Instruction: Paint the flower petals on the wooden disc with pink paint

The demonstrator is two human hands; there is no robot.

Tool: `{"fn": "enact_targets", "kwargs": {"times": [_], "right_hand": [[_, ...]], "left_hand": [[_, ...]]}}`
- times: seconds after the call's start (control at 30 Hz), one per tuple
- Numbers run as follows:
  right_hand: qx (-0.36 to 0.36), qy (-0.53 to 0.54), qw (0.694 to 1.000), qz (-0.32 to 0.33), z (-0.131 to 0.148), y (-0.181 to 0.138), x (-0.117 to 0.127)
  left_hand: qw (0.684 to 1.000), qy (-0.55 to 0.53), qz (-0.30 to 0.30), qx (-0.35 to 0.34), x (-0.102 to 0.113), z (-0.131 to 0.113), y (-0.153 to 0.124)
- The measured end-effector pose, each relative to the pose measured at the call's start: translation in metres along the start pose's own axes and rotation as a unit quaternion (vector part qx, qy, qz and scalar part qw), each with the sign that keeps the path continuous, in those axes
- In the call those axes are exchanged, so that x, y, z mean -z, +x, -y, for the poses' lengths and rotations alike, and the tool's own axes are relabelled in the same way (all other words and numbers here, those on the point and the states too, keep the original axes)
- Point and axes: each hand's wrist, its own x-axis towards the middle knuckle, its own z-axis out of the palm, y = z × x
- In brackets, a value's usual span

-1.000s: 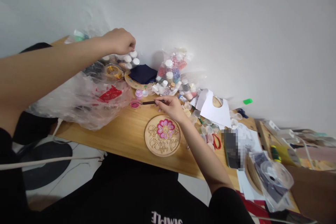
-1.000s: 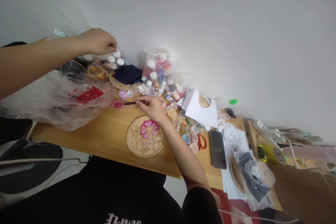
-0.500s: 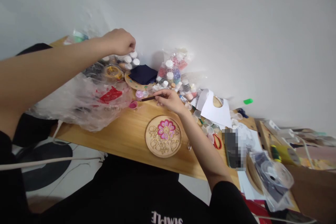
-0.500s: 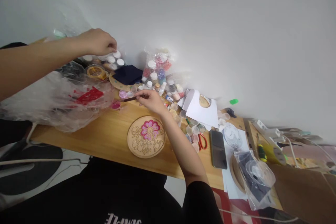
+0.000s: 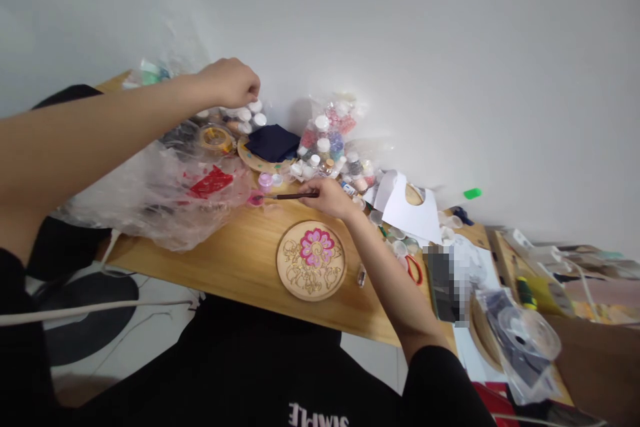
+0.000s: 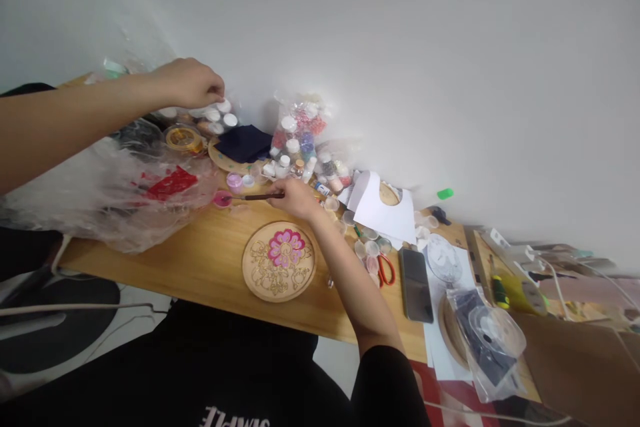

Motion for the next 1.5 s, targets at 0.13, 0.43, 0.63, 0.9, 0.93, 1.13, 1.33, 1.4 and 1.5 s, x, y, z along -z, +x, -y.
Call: {"fn": "enact_targets", "kwargs": {"times": [0.13, 0.43, 0.63, 0.9, 0.93, 1.13, 1.33, 1.4, 1.5], "right_hand": [[-0.006, -0.066, 0.998, 0.022, 0.012, -0.004, 0.001], [-0.015, -0.127, 0.991, 0.046, 0.037, -0.013, -0.006], [-0.017, -0.155, 0.986, 0.066, 0.054, -0.017, -0.009], [0.0, -0.231, 0.97, 0.078, 0.085, -0.024, -0.014], [0.008, -0.234, 0.969, 0.076, 0.088, -0.025, -0.015], [0.016, -0.279, 0.957, 0.078, 0.094, -0.028, -0.02], [0.009, -0.307, 0.947, 0.096, 0.092, -0.031, -0.02], [0.016, -0.305, 0.947, 0.101, 0.091, -0.032, -0.018], [0.02, -0.298, 0.948, 0.108, 0.091, -0.033, -0.013]], "left_hand": [[1.0, 0.004, -0.001, 0.0, 0.002, -0.002, -0.001], [1.0, 0.01, 0.02, 0.015, 0.007, -0.009, -0.007], [1.0, 0.013, 0.006, 0.006, 0.002, -0.002, -0.001], [1.0, -0.015, -0.004, 0.003, -0.004, 0.003, 0.002], [1.0, -0.017, -0.007, 0.001, -0.005, 0.005, 0.003], [1.0, -0.022, 0.003, 0.012, -0.004, 0.003, 0.001], [0.999, -0.032, 0.008, 0.017, -0.003, 0.001, -0.001], [0.999, -0.03, 0.006, 0.013, -0.005, 0.003, 0.001], [0.999, -0.039, 0.001, 0.01, -0.008, 0.006, 0.003]]}}
